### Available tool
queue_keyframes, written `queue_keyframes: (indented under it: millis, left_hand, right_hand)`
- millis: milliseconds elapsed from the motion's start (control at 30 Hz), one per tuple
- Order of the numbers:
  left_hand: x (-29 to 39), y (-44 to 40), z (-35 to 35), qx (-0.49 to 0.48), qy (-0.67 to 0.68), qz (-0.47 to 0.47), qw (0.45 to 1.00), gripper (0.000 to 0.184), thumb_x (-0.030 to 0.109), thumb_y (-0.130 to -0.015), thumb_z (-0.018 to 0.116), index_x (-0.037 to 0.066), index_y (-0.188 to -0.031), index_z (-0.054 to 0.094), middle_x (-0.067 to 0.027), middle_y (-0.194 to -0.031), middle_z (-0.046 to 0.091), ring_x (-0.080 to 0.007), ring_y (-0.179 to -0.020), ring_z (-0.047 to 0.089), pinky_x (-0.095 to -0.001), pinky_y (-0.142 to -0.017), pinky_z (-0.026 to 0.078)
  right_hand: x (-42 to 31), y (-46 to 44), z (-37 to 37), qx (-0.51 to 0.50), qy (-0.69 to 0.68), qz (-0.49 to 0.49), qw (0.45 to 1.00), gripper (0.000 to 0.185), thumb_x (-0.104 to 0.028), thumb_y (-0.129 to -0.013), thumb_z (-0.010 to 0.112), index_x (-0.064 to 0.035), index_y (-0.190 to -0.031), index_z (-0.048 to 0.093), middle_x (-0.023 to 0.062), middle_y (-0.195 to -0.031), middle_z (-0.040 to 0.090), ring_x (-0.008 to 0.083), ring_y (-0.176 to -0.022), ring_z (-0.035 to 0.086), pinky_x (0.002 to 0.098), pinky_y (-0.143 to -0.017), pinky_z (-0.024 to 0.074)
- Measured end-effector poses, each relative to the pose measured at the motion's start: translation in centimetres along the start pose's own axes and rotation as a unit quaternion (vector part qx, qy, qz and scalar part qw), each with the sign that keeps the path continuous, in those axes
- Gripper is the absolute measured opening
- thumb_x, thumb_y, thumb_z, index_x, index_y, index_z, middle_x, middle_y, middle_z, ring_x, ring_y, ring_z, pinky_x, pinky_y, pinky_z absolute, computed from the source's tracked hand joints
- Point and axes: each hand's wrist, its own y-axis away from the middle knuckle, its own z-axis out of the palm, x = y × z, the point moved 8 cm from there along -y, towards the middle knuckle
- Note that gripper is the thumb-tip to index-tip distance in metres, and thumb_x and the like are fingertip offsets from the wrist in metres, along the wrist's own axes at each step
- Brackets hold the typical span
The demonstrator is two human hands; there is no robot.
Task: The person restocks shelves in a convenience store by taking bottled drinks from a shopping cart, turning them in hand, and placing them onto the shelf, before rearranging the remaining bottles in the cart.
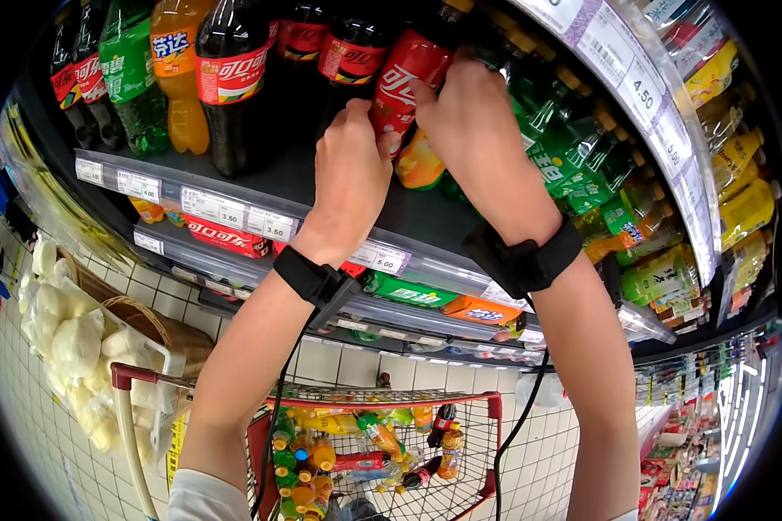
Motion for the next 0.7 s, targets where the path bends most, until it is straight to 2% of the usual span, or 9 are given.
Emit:
queue_keyframes:
  millis: [233,300,333,400,500,533,633,667,700]
  left_hand:
    - [-0.3,0.0,0.6,-0.003,-0.005,-0.014,1.0,0.034,0.002,-0.081,0.074,-0.01,-0.109,0.058,-0.0262,-0.099,0.068,-0.0368,-0.09,0.069,-0.0383,-0.077,0.056]
    - [0.5,0.3,0.0,0.011,0.012,0.017,1.0,0.036,0.003,-0.081,0.072,-0.009,-0.111,0.056,-0.0299,-0.1,0.065,-0.0459,-0.09,0.065,-0.0462,-0.076,0.055]
    - [0.9,0.7,-0.5,0.008,-0.022,0.001,1.0,0.037,0.004,-0.082,0.074,-0.011,-0.112,0.058,-0.0266,-0.102,0.067,-0.0357,-0.094,0.069,-0.0375,-0.08,0.056]
    - [2.1,1.4,-1.8,-0.012,0.012,-0.012,1.0,0.037,0.004,-0.083,0.073,-0.011,-0.113,0.057,-0.0266,-0.104,0.067,-0.0348,-0.097,0.069,-0.0374,-0.082,0.057]
    - [3.1,3.1,-3.5,-0.041,0.058,-0.024,0.997,0.036,0.005,-0.086,0.071,-0.01,-0.116,0.058,-0.0256,-0.108,0.067,-0.0314,-0.102,0.068,-0.0368,-0.086,0.057]
    - [4.0,3.7,-4.5,-0.047,0.073,-0.045,0.995,0.035,0.006,-0.086,0.071,-0.009,-0.116,0.059,-0.0248,-0.108,0.067,-0.0296,-0.102,0.068,-0.0357,-0.085,0.058]
    - [6.5,5.6,-7.0,-0.069,0.098,-0.091,0.989,0.03,0.008,-0.089,0.07,-0.007,-0.113,0.061,-0.0183,-0.105,0.069,-0.0225,-0.099,0.069,-0.0316,-0.081,0.059]
    - [6.8,6.5,-7.3,-0.084,0.156,-0.128,0.976,0.028,0.009,-0.09,0.07,-0.006,-0.112,0.061,-0.0156,-0.103,0.069,-0.0201,-0.097,0.068,-0.0306,-0.08,0.059]
    - [7.1,8.2,-7.4,-0.104,0.212,-0.179,0.955,0.027,0.01,-0.091,0.069,-0.005,-0.112,0.062,-0.0129,-0.1,0.069,-0.0178,-0.095,0.068,-0.0296,-0.079,0.059]
  right_hand:
    - [0.6,0.8,0.0,0.013,-0.029,0.006,0.999,0.043,-0.016,-0.086,0.066,0.0172,-0.11,0.052,0.0309,-0.072,0.062,0.0474,-0.076,0.065,0.0472,-0.07,0.0548]
    - [0.6,1.7,-0.8,0.01,-0.075,0.025,0.997,0.045,-0.016,-0.086,0.067,0.0143,-0.116,0.053,0.0253,-0.066,0.062,0.0425,-0.063,0.065,0.043,-0.062,0.0537]
    - [0.5,2.1,-1.6,0.01,-0.076,0.028,0.997,0.045,-0.016,-0.086,0.067,0.0143,-0.116,0.053,0.0253,-0.066,0.062,0.0425,-0.063,0.065,0.043,-0.062,0.0537]
    - [-0.2,3.4,-3.1,-0.006,-0.131,-0.011,0.991,0.042,-0.017,-0.087,0.068,0.0078,-0.119,0.057,0.0171,-0.063,0.062,0.0267,-0.052,0.063,0.0349,-0.053,0.0498]
    - [-0.9,6.4,-5.5,-0.064,-0.218,-0.004,0.974,0.022,-0.009,-0.087,0.065,0.005,-0.104,0.062,0.0184,-0.065,0.064,0.03,-0.052,0.064,0.0345,-0.05,0.05]
    - [-0.3,7.7,-5.8,-0.071,-0.269,0.034,0.96,0.014,-0.007,-0.087,0.067,0.0037,-0.095,0.065,0.0111,-0.062,0.063,0.0211,-0.046,0.058,0.0284,-0.048,0.0452]
    - [0.7,11.6,-7.2,-0.106,-0.36,0.103,0.921,0.015,-0.007,-0.088,0.067,0.0023,-0.099,0.065,0.0081,-0.063,0.063,0.0133,-0.05,0.06,0.0272,-0.049,0.0453]
    - [1.1,12.9,-7.6,-0.113,-0.388,0.108,0.908,0.017,-0.007,-0.089,0.068,0.001,-0.103,0.066,0.0054,-0.068,0.064,0.0084,-0.054,0.061,0.0258,-0.049,0.0457]
    - [1.7,15.0,-7.9,-0.143,-0.429,0.182,0.873,0.02,-0.01,-0.09,0.069,0.0004,-0.106,0.066,0.0042,-0.078,0.066,0.0096,-0.061,0.064,0.0244,-0.05,0.0476]
